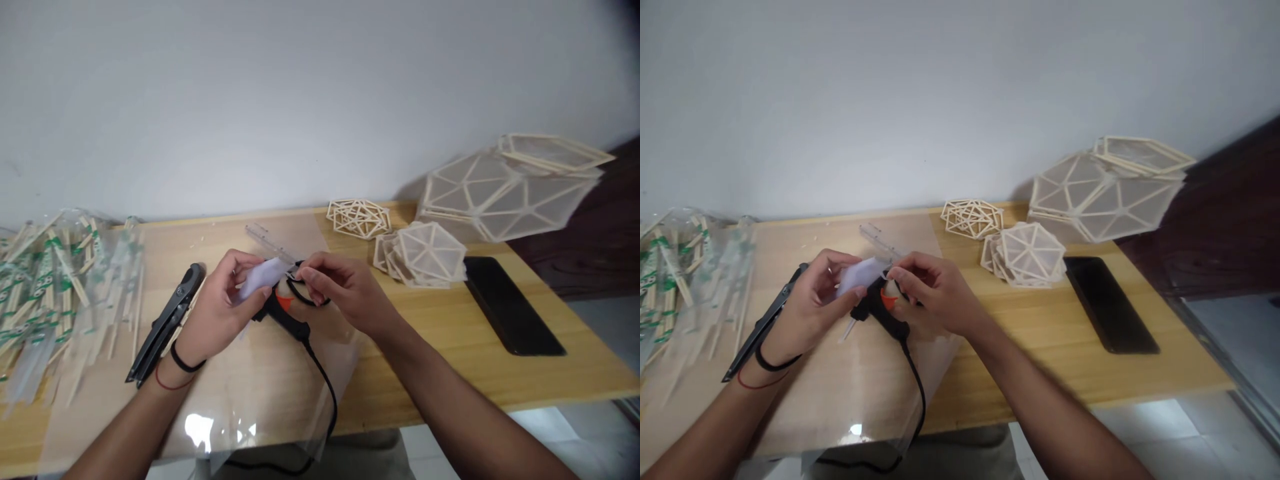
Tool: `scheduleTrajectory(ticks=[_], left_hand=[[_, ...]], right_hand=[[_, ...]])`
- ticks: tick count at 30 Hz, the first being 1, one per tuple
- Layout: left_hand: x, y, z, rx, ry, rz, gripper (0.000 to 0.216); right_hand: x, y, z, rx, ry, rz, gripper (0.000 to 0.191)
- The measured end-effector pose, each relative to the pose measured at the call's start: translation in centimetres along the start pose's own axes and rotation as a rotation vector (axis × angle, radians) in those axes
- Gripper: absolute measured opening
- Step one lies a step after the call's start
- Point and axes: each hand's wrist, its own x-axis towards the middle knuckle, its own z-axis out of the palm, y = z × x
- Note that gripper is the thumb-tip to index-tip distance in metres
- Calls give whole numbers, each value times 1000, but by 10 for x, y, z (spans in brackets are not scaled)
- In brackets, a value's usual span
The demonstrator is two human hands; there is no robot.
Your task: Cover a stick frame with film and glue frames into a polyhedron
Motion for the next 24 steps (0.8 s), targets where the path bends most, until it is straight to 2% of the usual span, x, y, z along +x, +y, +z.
scheduleTrajectory(ticks=[6,10,12,17,21,24], left_hand=[[2,-3,-5,-142,-43,-28,30],[3,-3,-7,-191,5,-64,32],[5,-3,-9,-205,53,-85,32],[11,-6,-15,-227,142,-83,30],[13,-10,-13,-200,142,-74,30],[13,-15,-10,-183,112,-87,30]], right_hand=[[1,0,2,41,17,-18,30],[-1,-4,2,-30,-35,-10,27],[-1,-7,1,-21,-149,18,28],[-3,-16,-10,-69,-562,124,32],[-2,-22,-24,-120,-746,186,38],[0,-23,-28,-89,-790,274,38]])
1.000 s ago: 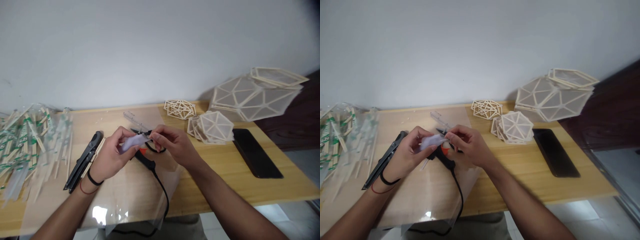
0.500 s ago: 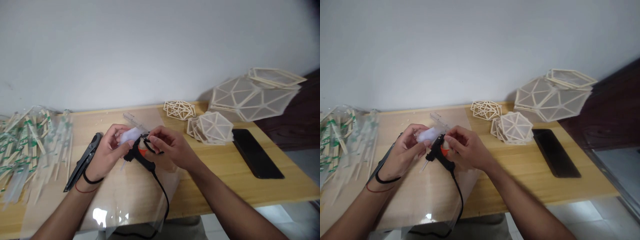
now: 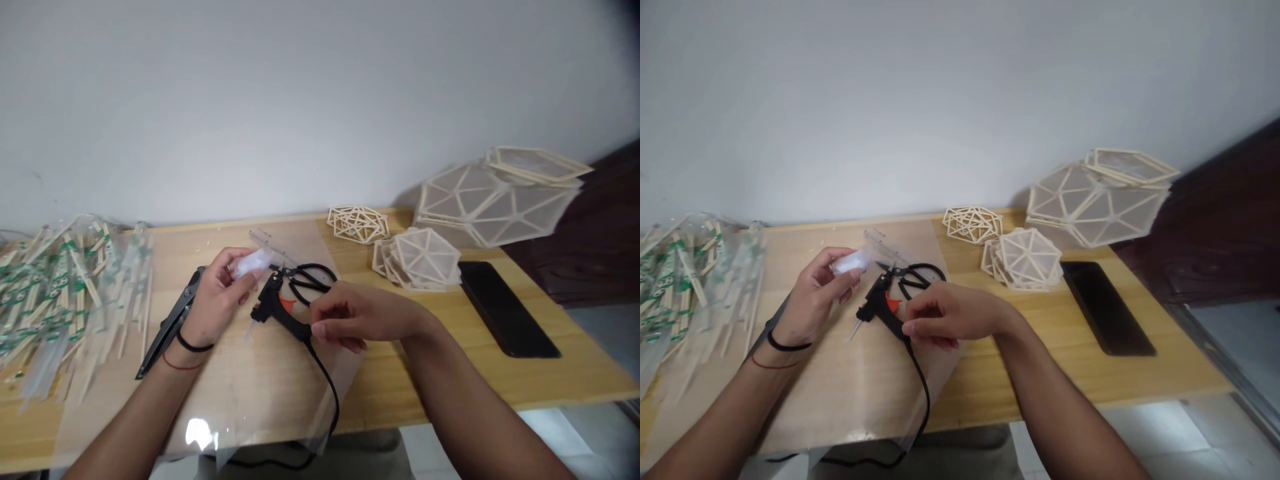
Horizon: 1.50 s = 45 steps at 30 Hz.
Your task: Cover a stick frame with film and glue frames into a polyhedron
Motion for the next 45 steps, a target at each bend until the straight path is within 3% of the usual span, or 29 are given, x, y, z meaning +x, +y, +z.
scheduleTrajectory(ticks=[6,10,13,17,19,23,27,31,34,37,45], left_hand=[[4,-9,-3,6,-20,-15,35],[6,-12,-5,55,-35,10,32],[7,-13,-6,89,-35,39,29],[6,-12,-7,45,-94,38,30],[4,-10,-6,-27,-141,49,35],[3,-10,-3,-133,-204,73,53],[4,-13,-2,-128,-183,65,59],[4,-13,-4,-68,-216,38,36],[2,-9,-5,22,-224,12,33],[0,-6,-4,55,-184,35,35],[-3,-6,1,-84,-81,49,26]], right_hand=[[-3,6,12,-255,280,154,32],[-34,15,30,-401,295,255,16],[-63,23,43,-381,224,346,1],[-84,30,52,-345,234,362,7],[-81,27,50,-363,309,357,9],[-50,8,37,-363,575,243,32],[-2,-13,17,-131,541,169,39],[37,-12,-2,28,605,-17,78],[49,2,-6,83,584,-181,57],[50,18,-4,133,622,-246,34],[46,29,0,282,830,-337,33]])
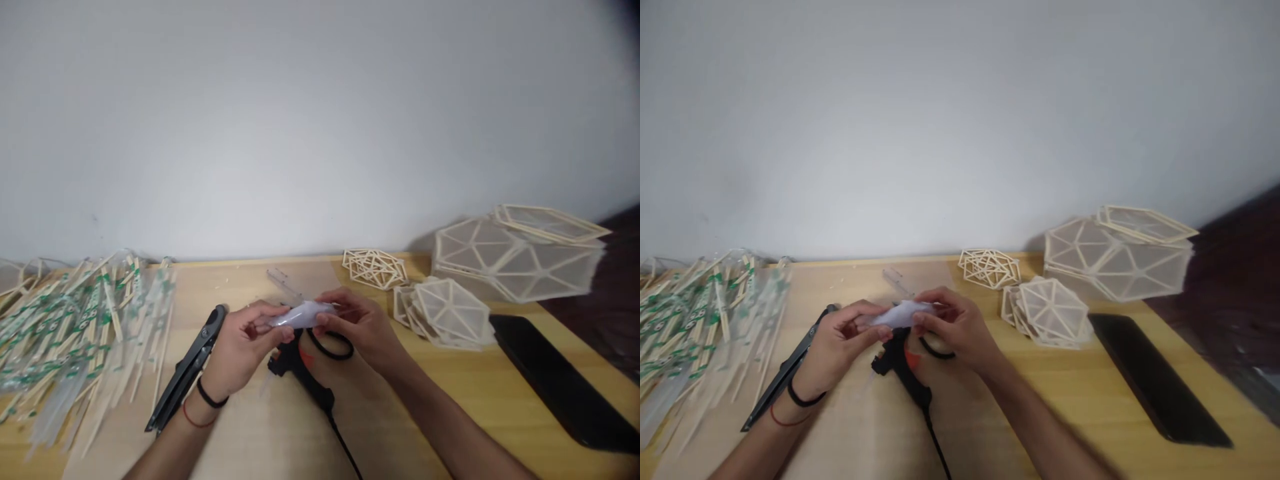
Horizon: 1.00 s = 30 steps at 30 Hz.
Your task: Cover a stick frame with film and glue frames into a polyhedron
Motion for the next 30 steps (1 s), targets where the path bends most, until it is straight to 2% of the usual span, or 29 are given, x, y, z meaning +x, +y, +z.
scheduleTrajectory(ticks=[11,19,24,30], left_hand=[[-3,1,3,101,52,-13,24],[-3,6,8,149,57,14,32],[-1,7,8,113,69,66,41],[-1,11,3,199,35,90,31]], right_hand=[[-2,0,4,0,-16,67,33],[0,-5,4,-8,-21,49,36],[2,-6,1,4,30,59,39],[3,-6,-3,39,67,63,41]])
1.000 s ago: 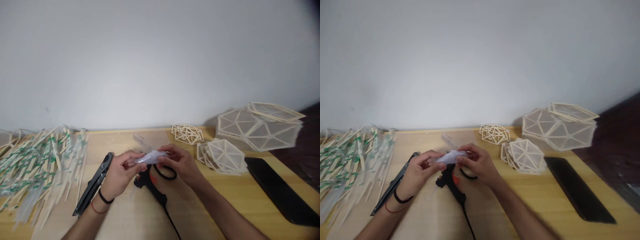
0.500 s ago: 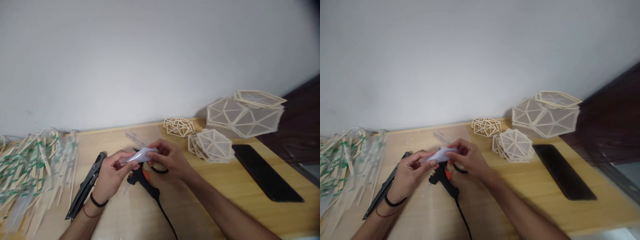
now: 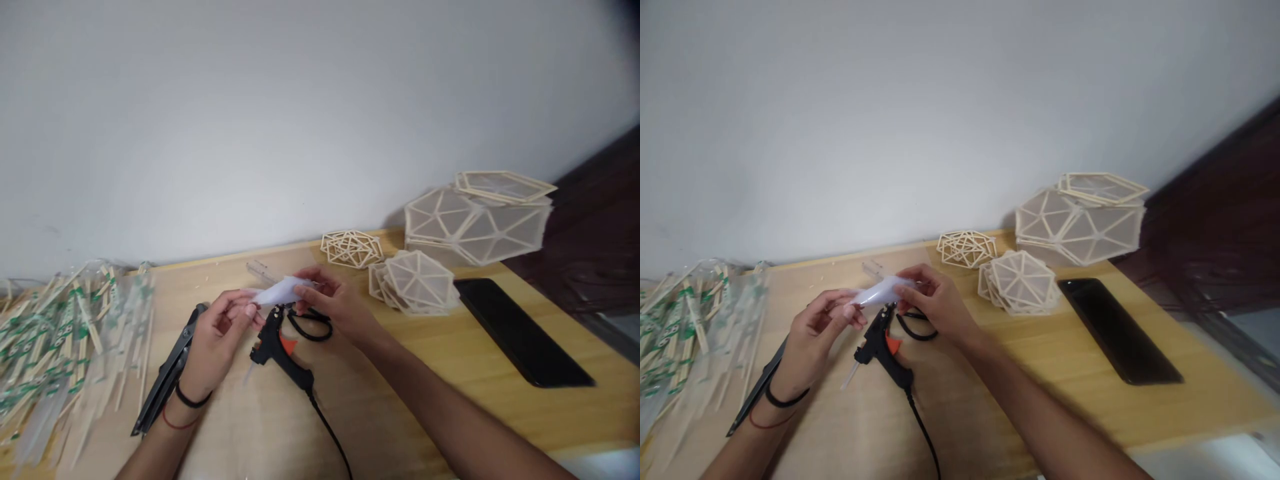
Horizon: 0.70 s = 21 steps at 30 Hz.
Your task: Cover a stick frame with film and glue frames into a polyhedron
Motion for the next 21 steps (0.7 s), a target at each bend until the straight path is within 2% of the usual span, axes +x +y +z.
scheduleTrajectory(ticks=[6,14,18,21], left_hand=[[1,-4,-2,44,-8,2,31],[0,-12,1,39,-90,-111,38],[-2,-13,-1,89,-81,-114,35],[-3,-13,-2,111,-79,-112,33]], right_hand=[[0,0,0,-7,-35,6,42],[1,3,3,43,-63,28,45],[-1,-1,4,28,-136,77,49],[-2,-1,4,-19,-191,78,40]])
